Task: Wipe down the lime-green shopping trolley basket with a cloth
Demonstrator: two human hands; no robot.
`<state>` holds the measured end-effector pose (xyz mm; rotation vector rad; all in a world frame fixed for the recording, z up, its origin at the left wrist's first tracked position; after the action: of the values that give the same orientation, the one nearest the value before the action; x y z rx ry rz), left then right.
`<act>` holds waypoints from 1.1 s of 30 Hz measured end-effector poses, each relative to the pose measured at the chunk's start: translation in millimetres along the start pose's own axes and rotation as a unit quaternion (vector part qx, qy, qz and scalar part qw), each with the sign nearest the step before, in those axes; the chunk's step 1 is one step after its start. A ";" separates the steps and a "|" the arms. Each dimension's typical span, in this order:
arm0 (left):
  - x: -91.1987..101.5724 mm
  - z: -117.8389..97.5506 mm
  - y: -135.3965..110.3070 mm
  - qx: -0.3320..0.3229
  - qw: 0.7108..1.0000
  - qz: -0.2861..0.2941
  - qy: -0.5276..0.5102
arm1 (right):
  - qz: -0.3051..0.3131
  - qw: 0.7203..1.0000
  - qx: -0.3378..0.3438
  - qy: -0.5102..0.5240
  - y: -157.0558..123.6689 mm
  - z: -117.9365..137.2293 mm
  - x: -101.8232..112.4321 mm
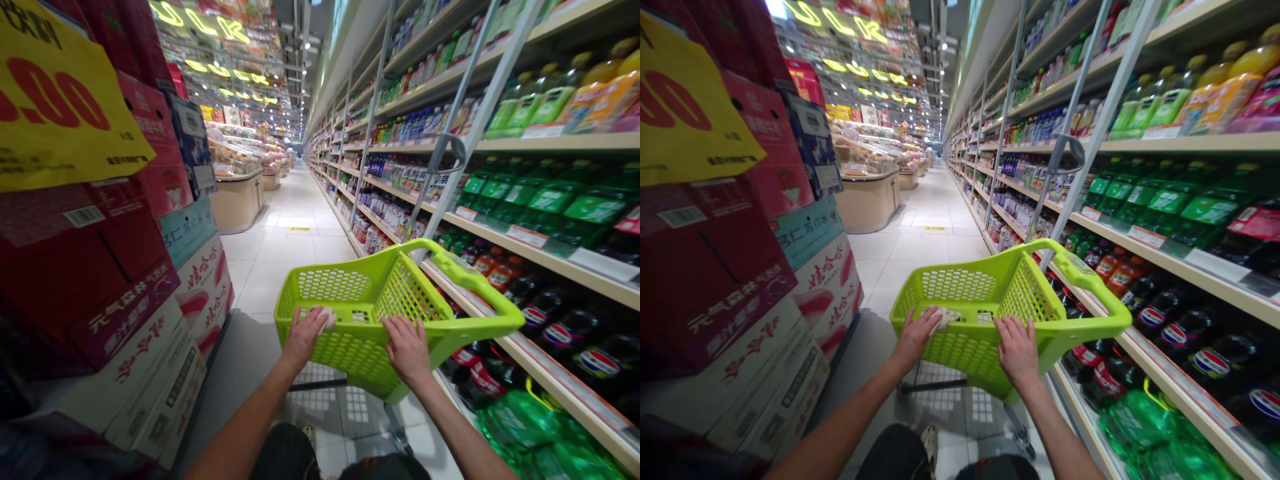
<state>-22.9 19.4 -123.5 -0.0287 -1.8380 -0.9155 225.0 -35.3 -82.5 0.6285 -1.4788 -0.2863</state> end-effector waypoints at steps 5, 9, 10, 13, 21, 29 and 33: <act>22.6 60.2 -31.9 0.117 0.992 -0.005 0.037 | -0.017 1.000 -0.019 0.008 1.7 2.7 -2.3; 17.5 37.1 -20.8 0.084 0.996 0.010 0.018 | -0.014 0.999 -0.036 0.015 5.4 8.5 -2.2; 15.3 27.8 -14.7 0.064 0.998 0.018 0.009 | -0.008 0.999 -0.036 0.016 5.8 8.8 -1.7; 14.4 14.7 -0.3 0.043 0.998 0.048 -0.013 | 0.010 0.999 -0.028 0.011 5.3 6.4 -0.3; 20.5 30.6 5.1 0.117 0.990 0.065 -0.047 | 0.037 0.999 0.004 -0.005 10.6 5.1 -9.1; 10.9 10.6 8.5 0.136 0.987 0.072 -0.054 | 0.103 0.993 -0.001 -0.051 38.9 -22.0 -12.5; 1.6 -10.7 13.5 0.113 0.988 0.080 -0.062 | 0.164 0.986 -0.007 -0.032 50.0 6.2 -20.9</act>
<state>-9.6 21.9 -112.6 -0.0917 -2.0132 -0.6019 207.2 15.3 -72.4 0.3587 -1.6140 -0.0614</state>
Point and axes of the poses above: each hand's wrist, its own y-axis towards the middle knuckle, its own x-axis out of the back of the hand, z = x × y, the point moved 2 cm from there along y, towards the middle knuckle, and after that the axes turned 6 degrees about z, right-handed, at the moved point
